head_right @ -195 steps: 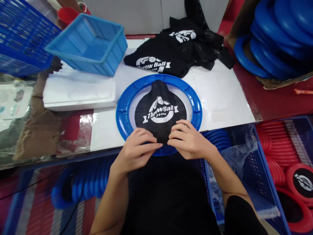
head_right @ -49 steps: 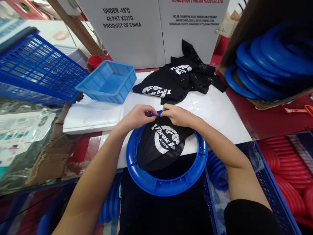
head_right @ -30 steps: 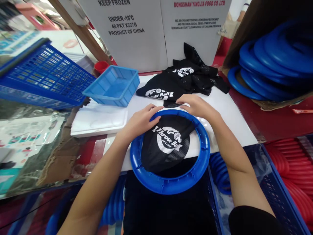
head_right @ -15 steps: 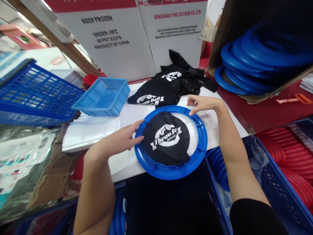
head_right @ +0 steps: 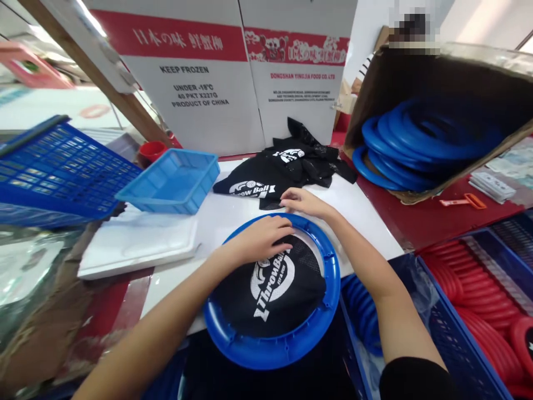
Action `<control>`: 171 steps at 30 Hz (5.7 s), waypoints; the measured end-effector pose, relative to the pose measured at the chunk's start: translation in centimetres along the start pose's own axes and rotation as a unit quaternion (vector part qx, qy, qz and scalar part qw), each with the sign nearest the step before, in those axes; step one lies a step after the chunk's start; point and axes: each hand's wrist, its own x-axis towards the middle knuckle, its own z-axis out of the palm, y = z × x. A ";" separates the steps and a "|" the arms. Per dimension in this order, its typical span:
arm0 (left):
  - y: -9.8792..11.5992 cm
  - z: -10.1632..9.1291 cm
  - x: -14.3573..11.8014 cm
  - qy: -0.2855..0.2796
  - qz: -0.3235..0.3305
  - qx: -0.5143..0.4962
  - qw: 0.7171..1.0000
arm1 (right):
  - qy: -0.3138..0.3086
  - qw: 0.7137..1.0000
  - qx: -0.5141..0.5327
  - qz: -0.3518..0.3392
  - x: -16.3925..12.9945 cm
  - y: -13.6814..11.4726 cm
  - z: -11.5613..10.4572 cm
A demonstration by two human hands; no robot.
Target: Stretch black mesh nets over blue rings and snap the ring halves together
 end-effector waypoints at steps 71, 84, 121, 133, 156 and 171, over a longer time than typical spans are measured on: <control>-3.7 0.6 -1.7 0.167 -0.304 -0.244 0.906 | 0.039 0.977 -0.184 -0.098 -0.4 -0.6 4.5; -4.3 0.0 -1.4 0.135 -0.304 -0.246 0.911 | 0.015 0.989 -0.142 -0.026 0.1 -0.5 4.2; -6.9 -3.1 -6.4 0.026 -0.251 -0.210 0.945 | 0.002 0.943 -0.282 -0.177 -1.0 -0.2 2.0; -7.4 -2.6 -6.5 0.051 -0.291 -0.281 0.913 | 0.056 0.958 -0.251 -0.129 -0.9 0.0 2.1; -8.1 -3.5 -7.8 -0.028 -0.273 -0.371 0.887 | 0.042 0.961 -0.236 -0.138 -0.7 -0.3 2.7; -8.3 -3.1 -7.6 -0.051 -0.258 -0.318 0.911 | 0.044 0.965 -0.228 -0.119 -0.5 -0.3 2.7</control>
